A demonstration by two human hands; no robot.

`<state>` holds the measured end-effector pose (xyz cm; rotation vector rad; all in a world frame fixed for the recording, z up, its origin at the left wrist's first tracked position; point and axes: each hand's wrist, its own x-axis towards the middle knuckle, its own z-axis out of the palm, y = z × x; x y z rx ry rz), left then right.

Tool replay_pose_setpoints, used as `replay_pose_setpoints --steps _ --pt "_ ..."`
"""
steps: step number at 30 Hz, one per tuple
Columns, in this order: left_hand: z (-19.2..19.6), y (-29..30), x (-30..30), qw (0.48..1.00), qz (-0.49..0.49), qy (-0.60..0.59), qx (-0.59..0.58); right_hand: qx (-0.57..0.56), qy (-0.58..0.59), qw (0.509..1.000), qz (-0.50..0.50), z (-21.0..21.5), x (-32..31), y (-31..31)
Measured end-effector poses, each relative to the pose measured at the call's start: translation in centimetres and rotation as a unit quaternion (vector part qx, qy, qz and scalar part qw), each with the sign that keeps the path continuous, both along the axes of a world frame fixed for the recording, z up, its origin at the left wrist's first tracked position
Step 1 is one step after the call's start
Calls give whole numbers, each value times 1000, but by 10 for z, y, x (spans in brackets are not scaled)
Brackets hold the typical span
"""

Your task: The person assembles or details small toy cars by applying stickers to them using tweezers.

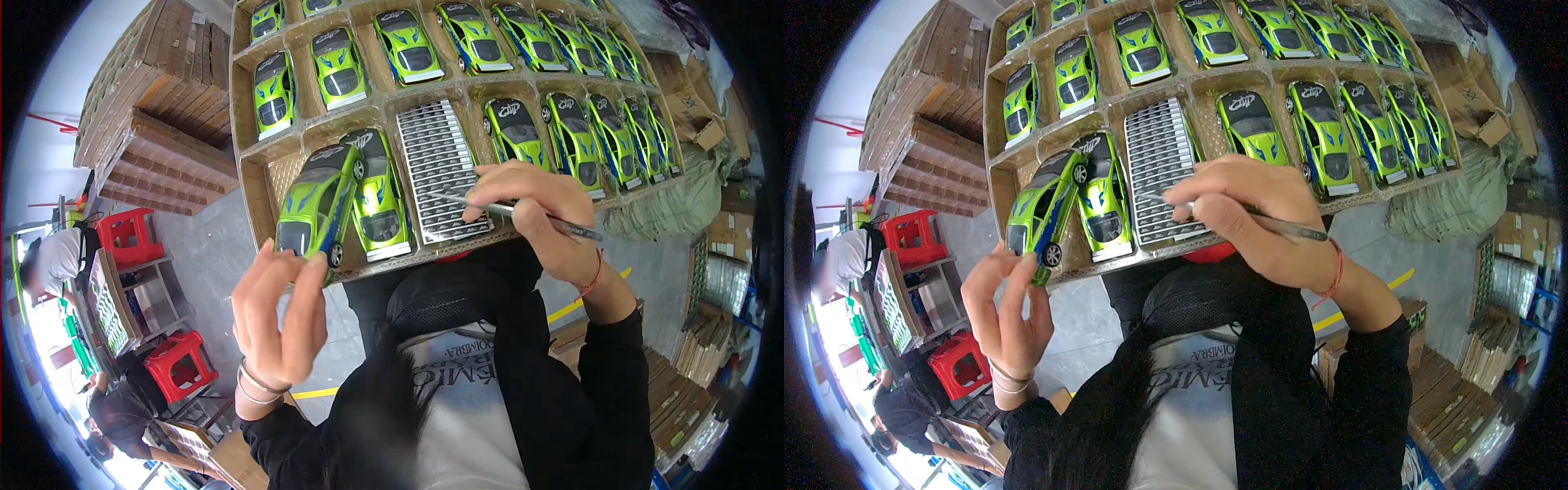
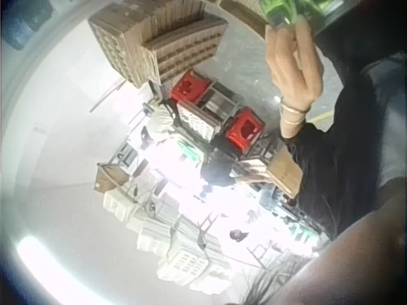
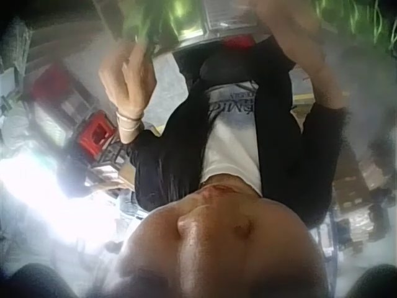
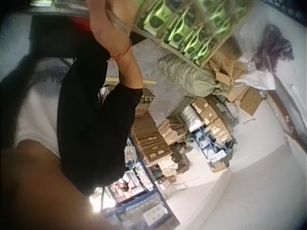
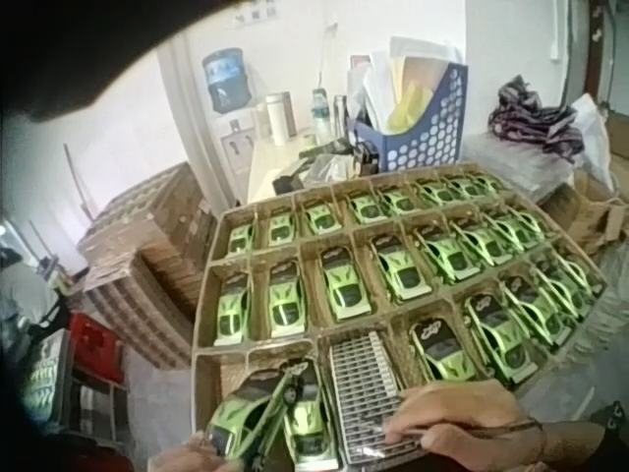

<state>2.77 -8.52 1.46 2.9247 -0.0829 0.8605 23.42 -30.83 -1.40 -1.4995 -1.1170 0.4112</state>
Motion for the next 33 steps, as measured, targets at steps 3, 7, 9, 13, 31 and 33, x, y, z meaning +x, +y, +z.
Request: replay_pose_setpoints --steps 3,7,9,13,31,33 --pt "9 -12 -13 997 1 -12 74 -1 13 1000 -17 -3 -5 -1" --pt "7 -11 -24 994 57 -16 96 -21 56 997 -45 -5 -7 -5" --pt "-2 -1 -9 994 71 0 78 -40 57 996 -59 -5 -8 -7" --pt "0 11 13 991 36 119 -40 10 83 993 -79 -2 -12 0" --pt "15 4 61 958 -104 268 -24 -20 227 967 -118 3 -11 5" --pt "18 6 64 956 -123 264 37 -38 190 971 -139 5 -12 5"
